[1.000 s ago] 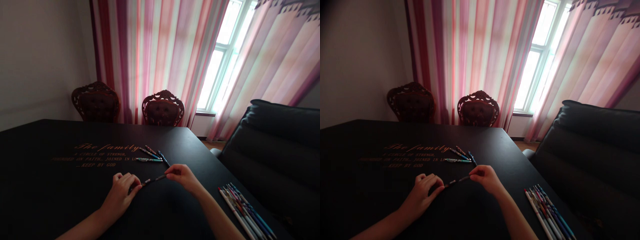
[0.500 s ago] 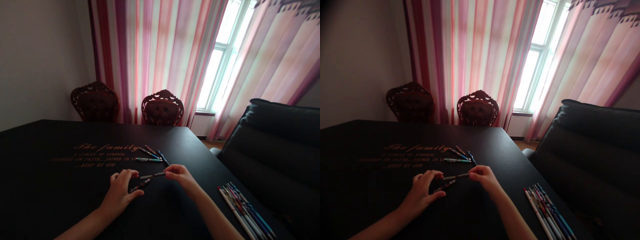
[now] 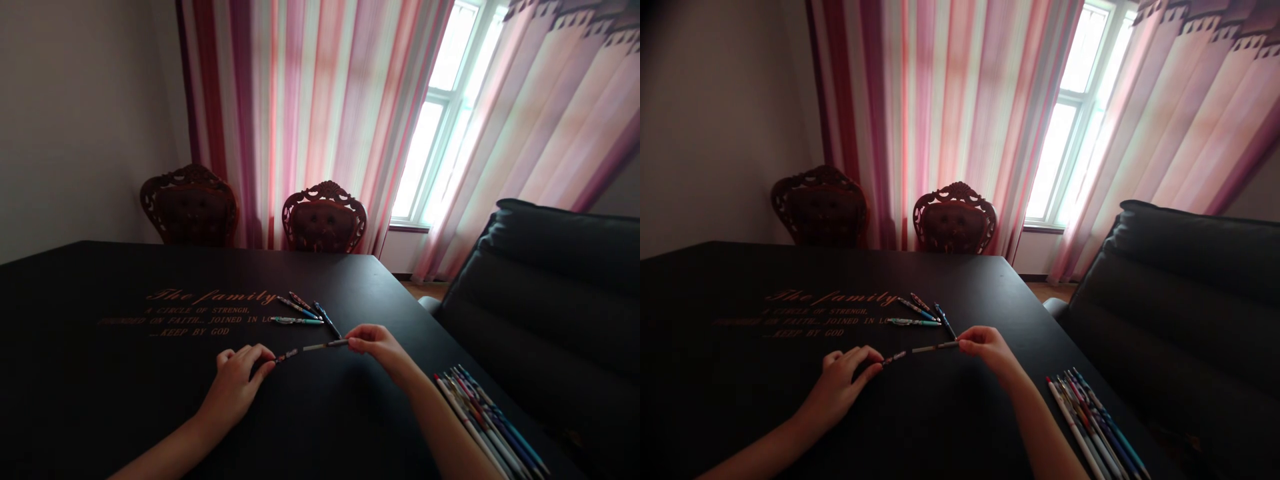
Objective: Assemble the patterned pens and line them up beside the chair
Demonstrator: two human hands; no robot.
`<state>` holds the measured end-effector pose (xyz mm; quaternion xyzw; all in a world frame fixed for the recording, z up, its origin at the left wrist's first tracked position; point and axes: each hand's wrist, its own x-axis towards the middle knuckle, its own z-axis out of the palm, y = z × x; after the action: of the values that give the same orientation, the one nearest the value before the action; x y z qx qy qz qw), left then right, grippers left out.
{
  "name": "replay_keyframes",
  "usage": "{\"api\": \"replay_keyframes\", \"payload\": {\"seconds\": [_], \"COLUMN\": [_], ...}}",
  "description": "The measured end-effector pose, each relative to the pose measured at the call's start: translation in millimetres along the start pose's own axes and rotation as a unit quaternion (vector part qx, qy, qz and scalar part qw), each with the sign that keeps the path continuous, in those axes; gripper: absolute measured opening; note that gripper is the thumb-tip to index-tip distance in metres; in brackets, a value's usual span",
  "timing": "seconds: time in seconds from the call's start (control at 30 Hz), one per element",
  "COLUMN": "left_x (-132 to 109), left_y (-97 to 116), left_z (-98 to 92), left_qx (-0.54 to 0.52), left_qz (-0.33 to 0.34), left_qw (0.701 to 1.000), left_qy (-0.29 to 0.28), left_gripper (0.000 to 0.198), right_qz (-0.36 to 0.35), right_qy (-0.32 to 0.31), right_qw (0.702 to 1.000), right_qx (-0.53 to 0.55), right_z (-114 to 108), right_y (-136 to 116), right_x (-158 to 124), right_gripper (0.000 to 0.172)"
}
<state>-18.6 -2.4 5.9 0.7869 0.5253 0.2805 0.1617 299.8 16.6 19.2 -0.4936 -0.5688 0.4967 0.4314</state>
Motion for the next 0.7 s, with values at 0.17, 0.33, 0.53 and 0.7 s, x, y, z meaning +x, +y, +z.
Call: {"api": "replay_keyframes", "payload": {"seconds": [0.17, 0.33, 0.53, 0.7], "left_x": [-1, -1, 0, 0], "left_y": [2, 2, 0, 2], "left_z": [-0.5, -1.0, 0.9, 0.3], "left_qx": [-0.003, -0.007, -0.035, -0.044], "left_qz": [0.009, 0.018, 0.014, 0.004], "left_qw": [1.0, 1.0, 0.999, 0.999], "left_qy": [-0.002, -0.003, -0.014, -0.015], "left_gripper": [0.013, 0.012, 0.015, 0.019], "right_qz": [0.003, -0.002, 0.0, -0.002], "right_qy": [-0.011, -0.015, -0.013, -0.011], "right_qw": [1.0, 1.0, 1.0, 1.0], "right_qx": [-0.004, -0.007, -0.005, -0.008], "right_z": [5, 8, 8, 8], "right_y": [-2, -6, -10, -11], "right_x": [-1, -3, -3, -4], "right_gripper": [0.036, 0.035, 0.034, 0.035]}}
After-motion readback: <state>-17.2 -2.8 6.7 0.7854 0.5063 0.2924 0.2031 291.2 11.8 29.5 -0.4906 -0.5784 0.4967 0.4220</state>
